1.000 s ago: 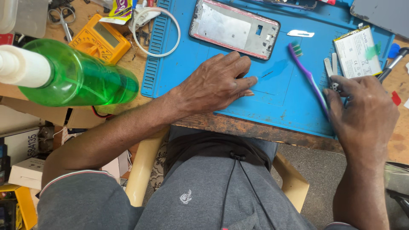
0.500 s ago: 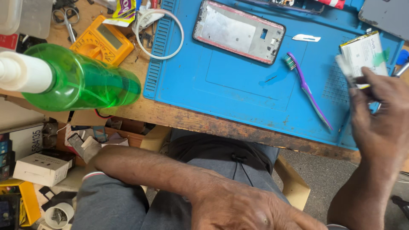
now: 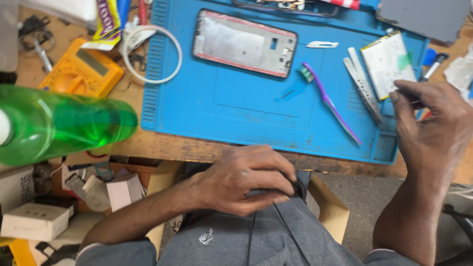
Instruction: The person cleans a mobile phone frame using a brush and tweezers, applies adhesive from a tube to the inner edges of the frame, and presses the screen assembly onto the body to complete the repair.
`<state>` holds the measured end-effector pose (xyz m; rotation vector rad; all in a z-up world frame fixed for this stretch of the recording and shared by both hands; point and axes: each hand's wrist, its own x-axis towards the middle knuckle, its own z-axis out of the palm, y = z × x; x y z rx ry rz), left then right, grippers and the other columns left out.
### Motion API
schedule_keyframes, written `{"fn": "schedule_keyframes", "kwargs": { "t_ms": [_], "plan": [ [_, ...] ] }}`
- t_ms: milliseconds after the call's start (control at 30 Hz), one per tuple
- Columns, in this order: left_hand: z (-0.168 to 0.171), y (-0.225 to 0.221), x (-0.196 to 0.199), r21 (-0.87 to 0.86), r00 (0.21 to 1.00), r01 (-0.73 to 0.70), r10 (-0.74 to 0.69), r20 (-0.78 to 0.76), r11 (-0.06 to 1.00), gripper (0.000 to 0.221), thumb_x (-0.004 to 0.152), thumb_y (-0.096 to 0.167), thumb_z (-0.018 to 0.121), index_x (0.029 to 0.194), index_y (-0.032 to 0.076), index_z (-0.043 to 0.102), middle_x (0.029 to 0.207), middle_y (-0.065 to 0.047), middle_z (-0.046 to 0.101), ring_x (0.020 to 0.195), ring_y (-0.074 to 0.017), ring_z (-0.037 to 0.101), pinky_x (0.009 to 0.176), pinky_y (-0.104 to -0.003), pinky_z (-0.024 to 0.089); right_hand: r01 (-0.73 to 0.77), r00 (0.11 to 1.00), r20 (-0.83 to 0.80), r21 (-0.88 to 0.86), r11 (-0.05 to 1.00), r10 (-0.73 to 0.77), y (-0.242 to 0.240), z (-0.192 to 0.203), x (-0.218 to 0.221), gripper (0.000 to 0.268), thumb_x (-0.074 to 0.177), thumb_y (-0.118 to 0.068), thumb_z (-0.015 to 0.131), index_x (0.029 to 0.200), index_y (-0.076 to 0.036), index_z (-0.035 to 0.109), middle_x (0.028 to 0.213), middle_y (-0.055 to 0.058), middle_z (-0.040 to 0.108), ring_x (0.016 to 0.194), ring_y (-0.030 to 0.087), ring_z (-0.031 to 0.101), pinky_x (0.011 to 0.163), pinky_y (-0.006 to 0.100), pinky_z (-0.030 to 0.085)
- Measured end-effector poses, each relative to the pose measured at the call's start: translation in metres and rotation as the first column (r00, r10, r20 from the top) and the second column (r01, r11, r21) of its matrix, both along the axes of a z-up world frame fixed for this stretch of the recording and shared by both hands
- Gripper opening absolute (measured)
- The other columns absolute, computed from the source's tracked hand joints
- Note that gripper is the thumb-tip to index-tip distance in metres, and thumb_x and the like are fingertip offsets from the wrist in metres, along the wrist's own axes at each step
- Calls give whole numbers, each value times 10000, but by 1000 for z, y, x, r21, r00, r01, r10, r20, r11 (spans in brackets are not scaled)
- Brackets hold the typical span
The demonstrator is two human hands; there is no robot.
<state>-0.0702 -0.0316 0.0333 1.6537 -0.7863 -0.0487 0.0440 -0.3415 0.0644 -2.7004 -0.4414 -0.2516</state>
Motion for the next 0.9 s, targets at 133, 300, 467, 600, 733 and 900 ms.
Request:
{"fn": "schedule_keyframes", "kwargs": {
  "t_ms": [133,300,467,600,733,900],
  "plan": [
    [-5,3,4,124,984,-165,155,86,978,148,934,152,806,1043,126,709,1122,-15,681,969,-190,678,830,-355,550,-84,996,-29,-143,986,81,13,17,2,167,898,-23,842,1054,-17,784,948,149,748,786,233,704,669,346,543],
    [-12,3,9,152,982,-184,175,71,971,183,925,145,801,1074,111,701,1103,-25,667,941,-193,666,819,-355,550,-16,993,-116,-236,972,-12,11,21,-8,179,919,-118,842,1081,-55,799,940,137,754,761,231,708,659,356,551],
    [-15,1,8,143,986,-168,164,39,975,200,923,152,802,1094,116,706,1104,-17,663,950,-186,669,828,-352,558,82,987,-132,-80,993,-92,-11,21,-6,132,1067,-141,767,1187,-88,778,1044,121,756,910,207,730,791,342,571],
    [-15,-2,7,163,985,-174,170,40,971,207,916,157,807,1094,121,709,1108,-14,663,948,-182,669,825,-346,561,-95,987,-139,-107,990,80,4,14,6,226,915,-95,775,1131,-31,756,1006,172,746,843,266,728,721,378,561],
    [-14,5,3,159,982,-189,184,44,969,221,911,147,810,1104,118,706,1122,-13,665,958,-181,664,837,-351,558,-103,987,-142,-233,967,71,26,15,7,262,909,-80,746,1166,-31,771,996,185,753,816,300,729,727,398,568],
    [-8,21,5,262,955,-280,240,175,924,220,915,190,809,1092,115,702,1138,-23,657,1000,-210,650,852,-370,553,-88,984,-174,-298,950,36,35,24,3,271,915,-89,728,1180,-51,770,1002,169,753,804,302,722,725,409,566]
  ]
}}
